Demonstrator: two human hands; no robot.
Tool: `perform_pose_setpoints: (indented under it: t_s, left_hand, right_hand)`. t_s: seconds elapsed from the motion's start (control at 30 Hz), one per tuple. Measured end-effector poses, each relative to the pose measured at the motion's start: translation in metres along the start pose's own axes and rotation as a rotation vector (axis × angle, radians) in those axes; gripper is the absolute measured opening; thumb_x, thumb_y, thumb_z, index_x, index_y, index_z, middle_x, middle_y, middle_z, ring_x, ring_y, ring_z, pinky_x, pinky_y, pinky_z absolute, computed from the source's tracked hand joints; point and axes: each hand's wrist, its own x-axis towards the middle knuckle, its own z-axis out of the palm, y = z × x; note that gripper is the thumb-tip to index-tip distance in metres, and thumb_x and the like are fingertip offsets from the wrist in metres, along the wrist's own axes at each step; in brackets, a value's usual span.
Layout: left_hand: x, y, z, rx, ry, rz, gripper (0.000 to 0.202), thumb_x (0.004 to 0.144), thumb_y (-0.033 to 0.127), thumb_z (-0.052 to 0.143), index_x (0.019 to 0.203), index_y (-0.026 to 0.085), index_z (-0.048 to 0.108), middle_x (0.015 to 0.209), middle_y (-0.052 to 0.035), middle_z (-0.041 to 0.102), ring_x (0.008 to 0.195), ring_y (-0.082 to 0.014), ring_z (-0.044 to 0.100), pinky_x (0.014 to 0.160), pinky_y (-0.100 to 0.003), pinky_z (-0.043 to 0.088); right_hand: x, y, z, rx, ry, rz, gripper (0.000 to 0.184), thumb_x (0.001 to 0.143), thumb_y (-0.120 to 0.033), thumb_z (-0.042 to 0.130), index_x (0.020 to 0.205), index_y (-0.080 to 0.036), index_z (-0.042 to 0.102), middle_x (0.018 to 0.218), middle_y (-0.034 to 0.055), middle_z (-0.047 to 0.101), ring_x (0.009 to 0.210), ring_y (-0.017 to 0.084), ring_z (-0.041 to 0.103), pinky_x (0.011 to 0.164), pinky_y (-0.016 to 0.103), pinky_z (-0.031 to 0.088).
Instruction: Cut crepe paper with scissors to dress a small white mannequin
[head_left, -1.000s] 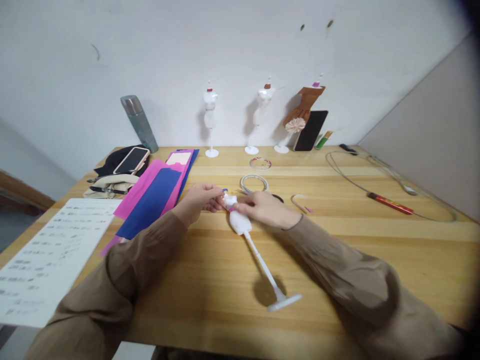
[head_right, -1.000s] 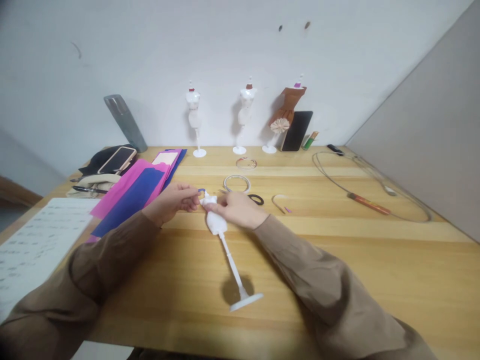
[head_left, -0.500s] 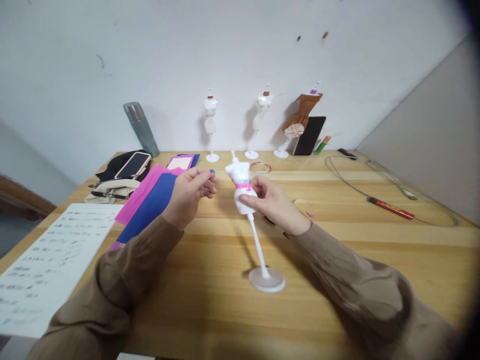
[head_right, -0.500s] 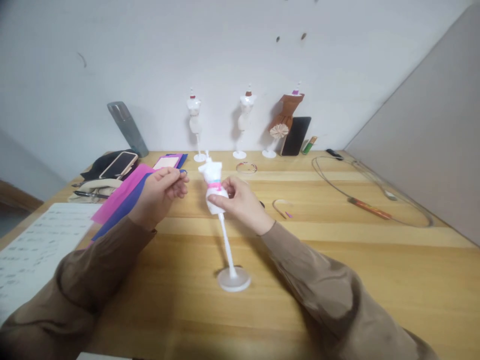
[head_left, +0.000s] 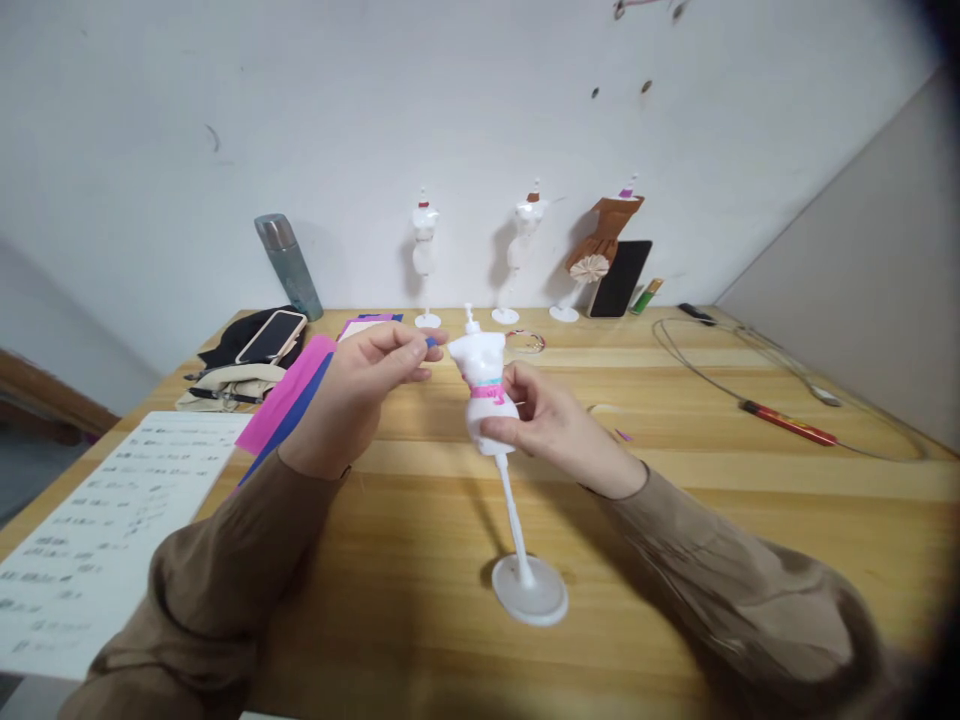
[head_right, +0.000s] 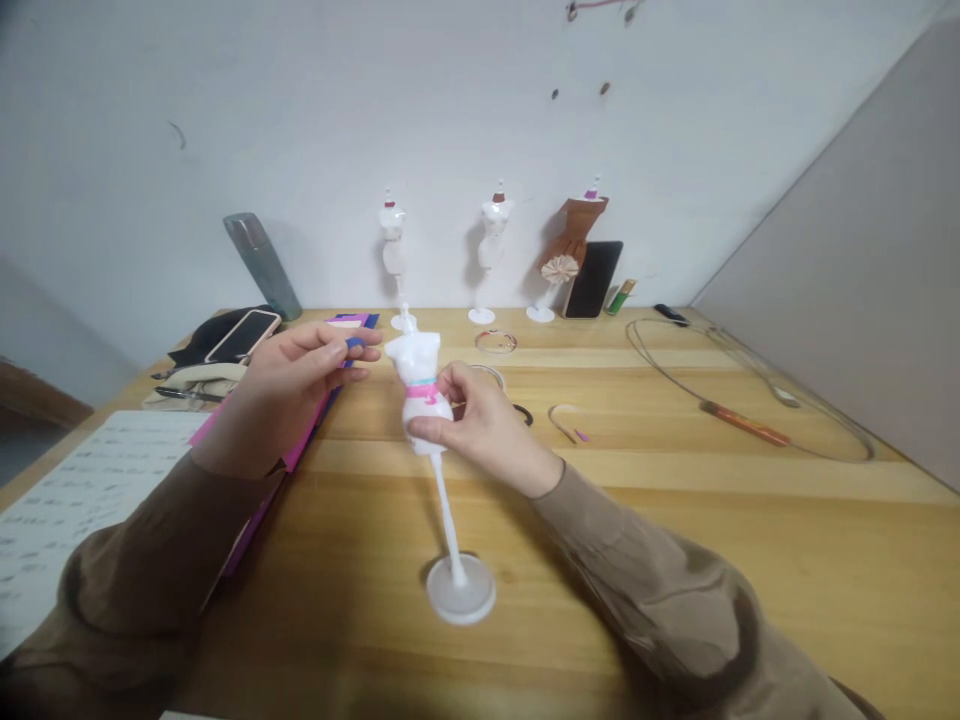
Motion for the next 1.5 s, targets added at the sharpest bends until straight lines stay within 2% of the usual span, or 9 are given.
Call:
perform_pose_setpoints:
  t_s: [0.3, 0.43, 0.57, 0.83, 0.97, 1.07, 1.13, 1.33, 1.5]
  left_hand:
    - [0.012, -0.013, -0.008, 0.041, 0.01, -0.016, 0.021, 0.076, 0.036, 0.073, 0.073, 0.016, 0.067, 0.114, -0.0092, 0.072, 0.11, -0.0222, 0.063, 0.085, -0.029, 0.047]
    - [0.016, -0.019, -0.009, 0.047, 0.041, -0.12, 0.023, 0.072, 0.038, 0.074, 0.072, 0.017, 0.064, 0.109, -0.008, 0.074, 0.111, -0.0216, 0.063, 0.083, -0.028, 0.046]
    - [0.019, -0.026, -0.011, 0.058, -0.068, -0.25, 0.026, 0.07, 0.039, 0.077, 0.074, 0.016, 0.064, 0.099, -0.0082, 0.075, 0.102, -0.0195, 0.065, 0.083, -0.029, 0.046]
    - [0.021, -0.043, -0.012, 0.066, -0.335, -0.384, 0.033, 0.067, 0.041, 0.081, 0.072, 0.014, 0.063, 0.095, -0.0104, 0.075, 0.093, -0.0183, 0.065, 0.08, -0.029, 0.046]
    - [0.02, -0.046, -0.011, 0.026, -0.425, -0.355, 0.034, 0.068, 0.042, 0.082, 0.073, 0.014, 0.064, 0.098, -0.0114, 0.075, 0.093, -0.0175, 0.064, 0.081, -0.029, 0.044]
    - [0.02, -0.047, -0.01, 0.014, -0.458, -0.328, 0.033, 0.069, 0.043, 0.081, 0.075, 0.014, 0.066, 0.106, -0.011, 0.073, 0.095, -0.0178, 0.063, 0.086, -0.031, 0.043]
    - [0.02, -0.048, -0.01, 0.007, -0.463, -0.294, 0.032, 0.07, 0.042, 0.081, 0.073, 0.015, 0.066, 0.107, -0.0104, 0.073, 0.105, -0.021, 0.062, 0.094, -0.033, 0.041]
    - [0.021, -0.052, -0.009, -0.003, -0.516, -0.245, 0.029, 0.075, 0.041, 0.078, 0.073, 0.015, 0.065, 0.107, -0.01, 0.073, 0.124, -0.0291, 0.057, 0.107, -0.042, 0.034]
    - [0.021, -0.054, -0.01, 0.077, -0.515, -0.225, 0.028, 0.074, 0.042, 0.078, 0.073, 0.017, 0.067, 0.122, -0.0129, 0.07, 0.141, -0.0307, 0.042, 0.115, -0.044, 0.025]
  right_hand:
    - [-0.001, 0.015, 0.017, 0.026, -0.141, 0.163, 0.04, 0.067, -0.044, 0.076, 0.079, -0.023, 0.045, 0.065, -0.005, 0.051, 0.049, 0.009, 0.044, 0.043, 0.023, 0.035]
    - [-0.001, 0.032, 0.024, -0.009, -0.333, 0.356, 0.038, 0.069, -0.045, 0.076, 0.074, -0.024, 0.044, 0.059, -0.0039, 0.057, 0.04, 0.01, 0.047, 0.035, 0.024, 0.034]
    - [-0.002, 0.044, 0.025, -0.15, -0.424, 0.429, 0.032, 0.073, -0.043, 0.073, 0.075, -0.024, 0.048, 0.055, -0.0015, 0.061, 0.039, 0.014, 0.054, 0.036, 0.027, 0.041]
    - [-0.005, 0.021, 0.011, -0.513, -0.558, 0.183, 0.03, 0.085, -0.034, 0.06, 0.059, -0.02, 0.053, 0.046, -0.0015, 0.052, 0.039, 0.01, 0.047, 0.041, 0.025, 0.034]
    - [0.003, 0.021, -0.003, -0.702, -0.272, 0.005, 0.023, 0.082, -0.022, 0.058, 0.06, -0.018, 0.058, 0.054, 0.0018, 0.055, 0.048, 0.011, 0.042, 0.05, 0.028, 0.032]
    - [0.01, 0.024, -0.009, -0.325, 0.065, -0.063, 0.015, 0.085, -0.027, 0.055, 0.082, -0.017, 0.065, 0.072, 0.005, 0.065, 0.063, 0.015, 0.058, 0.059, 0.028, 0.044]
    - [0.01, 0.024, -0.009, 0.011, 0.146, -0.116, 0.019, 0.083, -0.033, 0.062, 0.092, -0.017, 0.068, 0.081, 0.0055, 0.069, 0.072, 0.017, 0.063, 0.064, 0.029, 0.049]
    - [0.005, 0.022, 0.004, 0.5, -0.167, 0.027, 0.045, 0.079, -0.039, 0.075, 0.119, -0.02, 0.067, 0.111, 0.0104, 0.071, 0.07, 0.014, 0.068, 0.053, 0.024, 0.048]
    - [0.006, 0.032, 0.011, 0.622, -0.225, 0.139, 0.037, 0.073, -0.044, 0.082, 0.095, -0.016, 0.071, 0.079, 0.0033, 0.07, 0.054, 0.008, 0.062, 0.043, 0.017, 0.041]
